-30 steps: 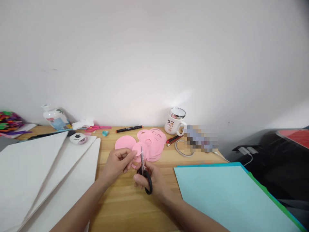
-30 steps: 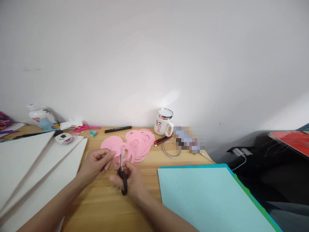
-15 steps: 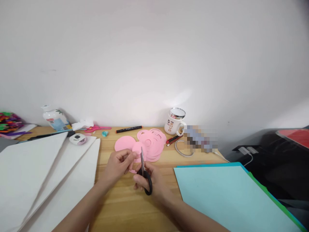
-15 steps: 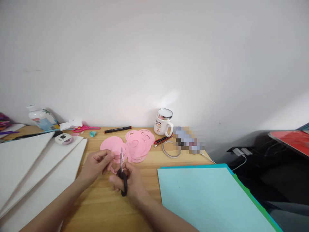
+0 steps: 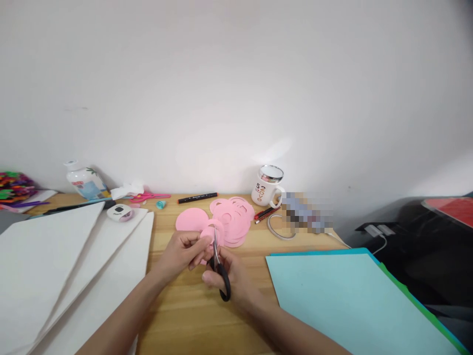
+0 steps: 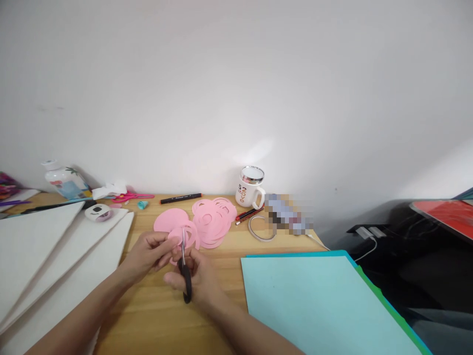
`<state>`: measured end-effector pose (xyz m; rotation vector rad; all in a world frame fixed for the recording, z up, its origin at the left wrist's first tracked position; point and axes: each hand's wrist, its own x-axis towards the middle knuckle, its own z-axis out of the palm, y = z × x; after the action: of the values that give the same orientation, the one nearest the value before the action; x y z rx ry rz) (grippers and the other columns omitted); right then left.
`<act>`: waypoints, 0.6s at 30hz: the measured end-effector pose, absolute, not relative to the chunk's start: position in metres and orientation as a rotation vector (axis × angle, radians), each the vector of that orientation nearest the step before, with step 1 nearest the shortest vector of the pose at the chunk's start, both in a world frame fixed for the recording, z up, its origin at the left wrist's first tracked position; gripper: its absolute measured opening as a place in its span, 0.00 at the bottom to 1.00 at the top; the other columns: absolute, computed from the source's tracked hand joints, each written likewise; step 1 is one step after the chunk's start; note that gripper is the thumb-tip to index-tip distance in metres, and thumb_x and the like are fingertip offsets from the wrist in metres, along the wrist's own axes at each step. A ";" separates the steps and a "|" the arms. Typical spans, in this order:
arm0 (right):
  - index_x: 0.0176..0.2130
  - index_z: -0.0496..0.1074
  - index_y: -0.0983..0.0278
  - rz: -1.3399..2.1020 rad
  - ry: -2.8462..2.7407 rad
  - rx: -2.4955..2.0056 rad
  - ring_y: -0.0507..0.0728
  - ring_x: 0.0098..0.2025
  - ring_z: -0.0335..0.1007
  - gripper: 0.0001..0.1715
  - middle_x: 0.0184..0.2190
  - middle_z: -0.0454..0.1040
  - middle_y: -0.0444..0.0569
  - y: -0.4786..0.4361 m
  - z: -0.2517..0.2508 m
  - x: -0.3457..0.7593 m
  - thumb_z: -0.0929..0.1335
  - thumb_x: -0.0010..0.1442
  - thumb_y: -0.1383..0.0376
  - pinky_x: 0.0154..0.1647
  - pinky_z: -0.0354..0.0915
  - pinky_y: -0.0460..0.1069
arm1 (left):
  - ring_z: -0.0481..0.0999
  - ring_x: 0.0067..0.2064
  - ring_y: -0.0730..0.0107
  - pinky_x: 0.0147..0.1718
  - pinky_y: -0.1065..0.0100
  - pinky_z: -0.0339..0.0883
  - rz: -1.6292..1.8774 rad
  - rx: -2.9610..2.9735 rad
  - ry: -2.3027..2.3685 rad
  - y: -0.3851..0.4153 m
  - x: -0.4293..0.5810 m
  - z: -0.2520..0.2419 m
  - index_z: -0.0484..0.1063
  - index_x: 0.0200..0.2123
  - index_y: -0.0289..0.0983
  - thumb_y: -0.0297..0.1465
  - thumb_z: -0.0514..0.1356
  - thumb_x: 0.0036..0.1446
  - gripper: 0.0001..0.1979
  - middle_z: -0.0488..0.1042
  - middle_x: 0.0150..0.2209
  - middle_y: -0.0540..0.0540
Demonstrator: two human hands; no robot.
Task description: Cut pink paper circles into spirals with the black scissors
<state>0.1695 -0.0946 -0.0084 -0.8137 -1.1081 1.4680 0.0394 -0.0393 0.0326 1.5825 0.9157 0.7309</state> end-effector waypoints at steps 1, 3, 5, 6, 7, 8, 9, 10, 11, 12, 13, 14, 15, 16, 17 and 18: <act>0.30 0.64 0.64 1.484 -1.099 -0.828 0.48 0.20 0.54 0.26 0.22 0.63 0.40 -0.095 -0.010 0.169 0.74 0.37 0.51 0.20 0.55 0.43 | 0.52 0.12 0.83 0.12 0.77 0.45 0.724 1.579 0.909 -0.039 0.039 0.032 0.65 0.15 0.34 0.41 0.54 0.53 0.20 0.57 0.09 0.56; 0.29 0.64 0.64 1.505 -1.089 -0.868 0.48 0.18 0.57 0.25 0.19 0.63 0.39 -0.096 -0.013 0.168 0.73 0.39 0.50 0.20 0.57 0.44 | 0.52 0.13 0.83 0.13 0.77 0.45 0.716 1.574 0.894 -0.038 0.038 0.030 0.64 0.15 0.34 0.41 0.54 0.53 0.21 0.56 0.10 0.56; 0.28 0.64 0.64 1.499 -1.094 -0.908 0.48 0.15 0.58 0.23 0.15 0.62 0.37 -0.096 -0.014 0.167 0.71 0.42 0.50 0.19 0.59 0.45 | 0.52 0.13 0.83 0.13 0.77 0.45 0.713 1.579 0.893 -0.036 0.036 0.028 0.62 0.13 0.34 0.42 0.54 0.53 0.23 0.57 0.10 0.55; 0.28 0.64 0.64 1.483 -1.093 -0.923 0.47 0.14 0.57 0.22 0.13 0.61 0.36 -0.095 -0.013 0.167 0.71 0.42 0.50 0.18 0.60 0.45 | 0.52 0.14 0.82 0.13 0.77 0.45 0.708 1.586 0.896 -0.035 0.035 0.027 0.61 0.12 0.34 0.42 0.54 0.53 0.23 0.57 0.10 0.55; 0.27 0.64 0.64 1.463 -1.089 -0.934 0.47 0.13 0.56 0.22 0.12 0.60 0.35 -0.095 -0.012 0.168 0.71 0.43 0.51 0.18 0.60 0.45 | 0.53 0.14 0.82 0.14 0.77 0.45 0.700 1.596 0.895 -0.033 0.034 0.026 0.60 0.12 0.34 0.42 0.54 0.53 0.24 0.57 0.10 0.55; 0.27 0.64 0.64 1.436 -1.085 -0.945 0.47 0.12 0.55 0.21 0.12 0.59 0.35 -0.094 -0.009 0.169 0.71 0.43 0.51 0.17 0.59 0.44 | 0.53 0.14 0.82 0.14 0.77 0.46 0.689 1.602 0.884 -0.032 0.033 0.026 0.61 0.12 0.34 0.42 0.54 0.53 0.23 0.58 0.10 0.55; 0.27 0.64 0.64 1.398 -1.072 -0.960 0.47 0.12 0.55 0.21 0.11 0.59 0.35 -0.094 -0.006 0.171 0.71 0.43 0.52 0.16 0.59 0.44 | 0.53 0.14 0.82 0.14 0.77 0.46 0.672 1.608 0.865 -0.031 0.031 0.027 0.63 0.13 0.34 0.42 0.54 0.53 0.22 0.59 0.10 0.55; 0.27 0.64 0.64 1.356 -1.063 -0.979 0.47 0.13 0.56 0.21 0.11 0.59 0.35 -0.093 -0.002 0.173 0.71 0.44 0.52 0.16 0.58 0.44 | 0.53 0.14 0.82 0.14 0.77 0.46 0.642 1.616 0.834 -0.030 0.029 0.027 0.64 0.13 0.34 0.42 0.55 0.52 0.22 0.59 0.10 0.54; 0.26 0.64 0.64 1.299 -1.049 -1.009 0.48 0.14 0.57 0.20 0.11 0.60 0.35 -0.092 0.002 0.176 0.71 0.45 0.52 0.16 0.56 0.43 | 0.54 0.14 0.81 0.14 0.77 0.47 0.598 1.623 0.795 -0.029 0.027 0.028 0.66 0.14 0.34 0.41 0.55 0.52 0.21 0.61 0.10 0.54; 0.26 0.63 0.64 1.231 -1.015 -1.034 0.48 0.15 0.58 0.19 0.11 0.60 0.36 -0.090 0.004 0.179 0.71 0.45 0.53 0.16 0.56 0.43 | 0.55 0.14 0.81 0.14 0.77 0.48 0.526 1.633 0.752 -0.029 0.024 0.029 0.67 0.13 0.34 0.40 0.57 0.50 0.20 0.62 0.11 0.53; 0.27 0.62 0.64 1.165 -0.975 -1.051 0.49 0.16 0.59 0.18 0.12 0.61 0.36 -0.089 0.006 0.182 0.70 0.47 0.54 0.17 0.56 0.43 | 0.57 0.14 0.81 0.13 0.77 0.49 0.427 1.635 0.708 -0.028 0.022 0.030 0.70 0.14 0.34 0.39 0.59 0.48 0.17 0.64 0.11 0.52; 0.28 0.62 0.63 1.097 -0.938 -1.057 0.49 0.17 0.61 0.17 0.12 0.61 0.37 -0.087 0.007 0.184 0.69 0.49 0.55 0.19 0.57 0.43 | 0.58 0.14 0.80 0.13 0.76 0.50 0.307 1.626 0.663 -0.028 0.020 0.031 0.73 0.16 0.34 0.37 0.61 0.44 0.13 0.67 0.12 0.51; 0.29 0.62 0.63 1.051 -0.909 -1.062 0.50 0.18 0.61 0.15 0.13 0.62 0.37 -0.085 0.007 0.187 0.69 0.50 0.56 0.20 0.58 0.44 | 0.60 0.14 0.79 0.13 0.76 0.52 0.184 1.613 0.624 -0.028 0.018 0.031 0.75 0.19 0.34 0.35 0.63 0.41 0.09 0.69 0.13 0.49; 0.31 0.61 0.62 1.018 -0.890 -1.058 0.50 0.19 0.62 0.14 0.14 0.63 0.37 -0.084 0.005 0.189 0.69 0.50 0.57 0.22 0.59 0.44 | 0.61 0.13 0.77 0.13 0.75 0.53 0.127 1.612 0.615 -0.028 0.016 0.030 0.76 0.22 0.34 0.34 0.65 0.36 0.09 0.71 0.14 0.49; 0.33 0.62 0.62 0.994 -0.920 -1.064 0.50 0.20 0.64 0.14 0.17 0.65 0.38 -0.082 0.003 0.191 0.69 0.51 0.59 0.24 0.61 0.45 | 0.63 0.13 0.76 0.12 0.74 0.55 0.112 1.618 0.625 -0.027 0.015 0.029 0.77 0.23 0.33 0.33 0.66 0.33 0.11 0.71 0.14 0.48; 0.34 0.62 0.62 0.956 -0.989 -1.076 0.51 0.22 0.66 0.13 0.19 0.67 0.39 -0.081 0.000 0.192 0.69 0.51 0.60 0.26 0.61 0.46 | 0.63 0.12 0.74 0.11 0.74 0.54 0.199 1.665 0.675 -0.025 0.015 0.028 0.76 0.20 0.33 0.34 0.67 0.30 0.11 0.70 0.12 0.48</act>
<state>0.1915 -0.0815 0.0003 -1.0762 -0.9889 0.9557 0.0146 -0.0252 0.0277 1.6650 0.6754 0.1987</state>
